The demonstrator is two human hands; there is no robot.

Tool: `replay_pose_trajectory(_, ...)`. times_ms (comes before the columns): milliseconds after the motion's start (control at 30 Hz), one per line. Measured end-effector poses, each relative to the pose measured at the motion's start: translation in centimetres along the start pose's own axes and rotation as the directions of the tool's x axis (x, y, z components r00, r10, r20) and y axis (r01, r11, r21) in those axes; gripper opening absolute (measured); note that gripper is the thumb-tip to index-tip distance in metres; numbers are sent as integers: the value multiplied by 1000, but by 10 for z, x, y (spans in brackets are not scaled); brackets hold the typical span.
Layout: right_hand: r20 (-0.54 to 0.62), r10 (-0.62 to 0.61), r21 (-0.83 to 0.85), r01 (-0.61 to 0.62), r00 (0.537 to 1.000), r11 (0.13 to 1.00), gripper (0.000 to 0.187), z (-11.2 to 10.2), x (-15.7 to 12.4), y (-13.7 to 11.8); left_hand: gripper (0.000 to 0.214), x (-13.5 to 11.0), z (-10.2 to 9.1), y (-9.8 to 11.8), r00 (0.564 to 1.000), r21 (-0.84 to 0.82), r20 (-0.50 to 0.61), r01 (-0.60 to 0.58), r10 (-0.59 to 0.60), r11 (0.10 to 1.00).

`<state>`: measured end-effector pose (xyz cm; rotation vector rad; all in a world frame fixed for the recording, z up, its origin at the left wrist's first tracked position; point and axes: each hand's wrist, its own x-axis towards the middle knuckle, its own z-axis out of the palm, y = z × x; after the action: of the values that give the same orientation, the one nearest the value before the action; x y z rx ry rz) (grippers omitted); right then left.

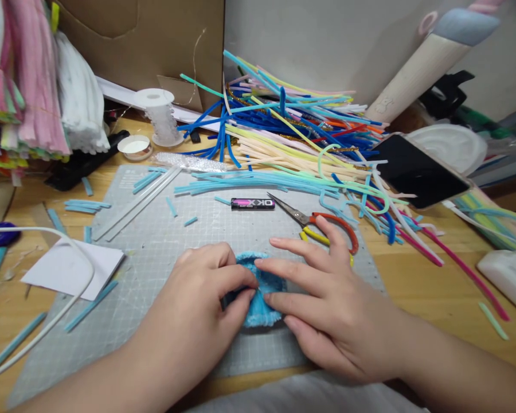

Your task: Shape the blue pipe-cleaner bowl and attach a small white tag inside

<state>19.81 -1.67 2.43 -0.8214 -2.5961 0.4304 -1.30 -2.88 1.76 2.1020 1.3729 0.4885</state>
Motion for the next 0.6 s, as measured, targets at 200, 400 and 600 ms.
replay_pose_trajectory(200, 8, 3, -34, -3, 1000, 999, 21, 2, 0, -1, 14, 0, 0, 0, 1000, 2, -4, 1, -1, 1000)
replay_pose_trajectory(400, 13, 20, -94, -19, 1000, 995, 21, 3, -1, -3, 14, -1, 0, 0, 1000, 12, -21, -15, 16, 1000)
replay_pose_trajectory(600, 1, 25, -153, -25, 1000, 988, 22, 1, -1, -3, 14, -2, 1, 0, 1000, 16, -10, -25, 26, 1000)
